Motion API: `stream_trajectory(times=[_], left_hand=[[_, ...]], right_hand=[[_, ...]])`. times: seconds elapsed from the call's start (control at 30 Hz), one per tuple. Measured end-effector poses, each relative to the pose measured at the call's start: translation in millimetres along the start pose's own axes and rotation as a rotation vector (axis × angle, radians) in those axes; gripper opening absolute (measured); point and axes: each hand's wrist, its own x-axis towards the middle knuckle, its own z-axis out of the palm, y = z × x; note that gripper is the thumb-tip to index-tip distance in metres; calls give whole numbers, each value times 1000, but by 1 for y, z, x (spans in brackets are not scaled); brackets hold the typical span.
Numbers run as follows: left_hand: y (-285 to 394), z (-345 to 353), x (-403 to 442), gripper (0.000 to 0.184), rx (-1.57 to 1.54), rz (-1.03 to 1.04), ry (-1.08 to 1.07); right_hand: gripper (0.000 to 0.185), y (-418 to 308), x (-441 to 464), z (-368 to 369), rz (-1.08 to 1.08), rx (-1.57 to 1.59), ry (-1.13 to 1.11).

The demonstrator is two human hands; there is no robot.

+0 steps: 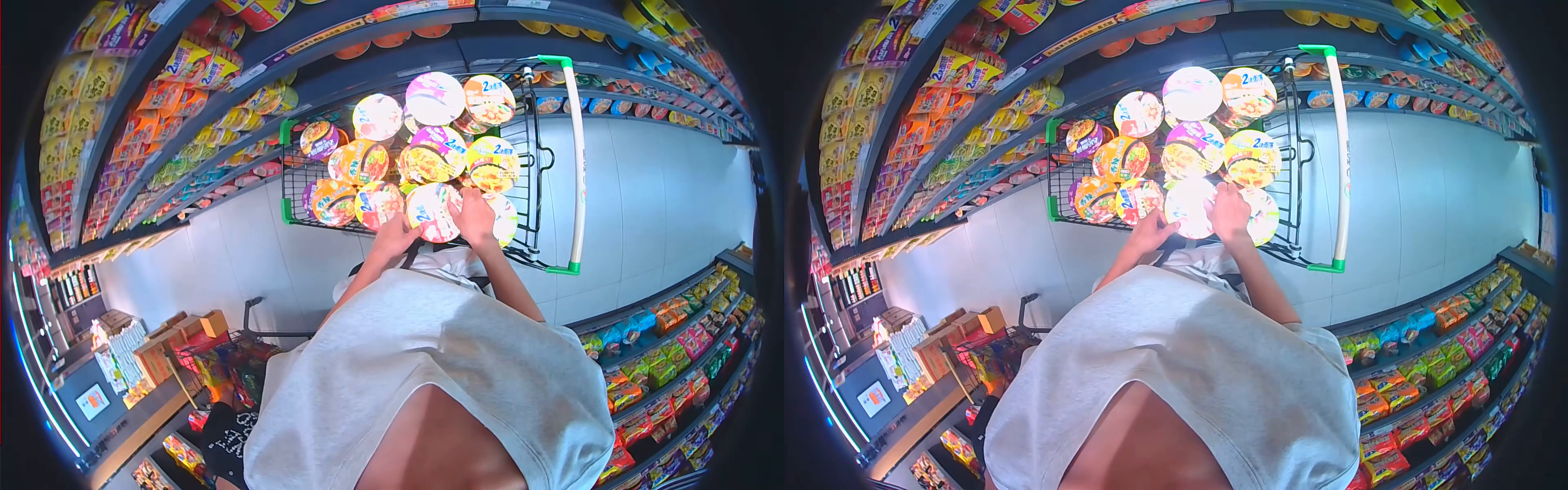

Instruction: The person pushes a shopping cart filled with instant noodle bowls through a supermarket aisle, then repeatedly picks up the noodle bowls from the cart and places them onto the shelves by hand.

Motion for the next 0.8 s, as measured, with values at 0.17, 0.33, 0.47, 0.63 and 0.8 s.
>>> stream_trajectory(times=[0.17, 0.33, 0.47, 0.63, 0.8], left_hand=[[12, 1, -7, 45, -13, 46, 82], [8, -7, -19, 44, -113, 52, 277], [50, -43, -46, 26, -396, 106, 305], [75, -72, -57, 22, -709, 372, 173], [111, -85, -56, 62, -691, 394, 163]], right_hand=[[44, 19, 14, 1, -71, 85, -110], [44, 10, 14, -13, -75, 285, -137], [46, 5, 10, -18, -25, 381, -167], [46, -10, 1, -38, 107, 921, -486], [44, -22, -7, -71, 144, 1126, -587]])
